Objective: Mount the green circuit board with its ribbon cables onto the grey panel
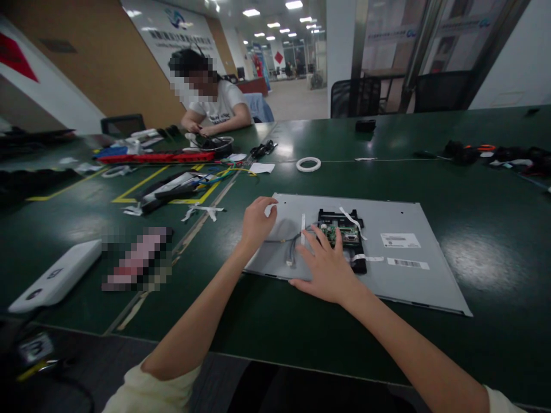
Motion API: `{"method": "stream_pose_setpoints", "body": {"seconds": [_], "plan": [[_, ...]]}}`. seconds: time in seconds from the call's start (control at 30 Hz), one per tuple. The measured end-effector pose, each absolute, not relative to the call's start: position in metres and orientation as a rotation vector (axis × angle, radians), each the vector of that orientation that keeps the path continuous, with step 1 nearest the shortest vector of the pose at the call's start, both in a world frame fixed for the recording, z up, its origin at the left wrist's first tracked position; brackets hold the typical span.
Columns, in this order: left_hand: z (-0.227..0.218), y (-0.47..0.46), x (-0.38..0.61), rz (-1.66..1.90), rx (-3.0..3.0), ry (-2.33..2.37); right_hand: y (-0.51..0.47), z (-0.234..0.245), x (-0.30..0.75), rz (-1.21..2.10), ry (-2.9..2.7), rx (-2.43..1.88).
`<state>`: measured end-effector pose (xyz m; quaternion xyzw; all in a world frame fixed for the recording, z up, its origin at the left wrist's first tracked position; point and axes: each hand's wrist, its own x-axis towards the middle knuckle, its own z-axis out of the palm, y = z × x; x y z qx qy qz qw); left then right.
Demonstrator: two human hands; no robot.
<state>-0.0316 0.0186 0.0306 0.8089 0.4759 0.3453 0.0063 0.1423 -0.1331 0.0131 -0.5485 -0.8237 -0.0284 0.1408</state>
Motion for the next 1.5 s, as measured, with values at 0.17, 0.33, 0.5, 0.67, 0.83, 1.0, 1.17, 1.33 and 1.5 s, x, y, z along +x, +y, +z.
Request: {"method": "stream_pose_setpoints", "body": {"seconds": [0.17,0.33,0.5,0.67,0.83,1.0,1.17,1.33,1.5], "plan": [[0.029,0.017,-0.032,1.073,2.535,1.489,-0.124,0.006,0.15,-0.101,-2.295,-1.716],[0.025,0.016,-0.032,0.987,2.576,1.484,-0.118,0.001,0.165,-0.116,-2.23,-1.846],[0.025,0.015,-0.03,0.953,2.603,1.488,-0.107,-0.007,0.188,-0.156,-2.115,-1.999],[0.023,0.016,-0.03,0.925,2.633,1.465,-0.095,-0.014,0.218,-0.18,-1.94,-2.217],[0.02,0.015,-0.029,0.87,2.646,1.435,-0.091,-0.021,0.25,-0.211,-1.737,-2.374],[0.022,0.013,-0.026,0.809,2.644,1.45,-0.088,-0.033,0.295,-0.325,-1.483,-2.45],[0.022,0.013,-0.027,0.809,2.645,1.439,-0.092,-0.042,0.351,-0.326,-1.31,-2.506],[0.019,0.012,-0.028,0.755,2.64,1.425,-0.103,-0.049,0.403,-0.245,-1.199,-2.628],[0.014,0.013,-0.027,0.73,2.649,1.387,-0.11,-0.054,0.441,-0.212,-1.098,-2.721]]}}
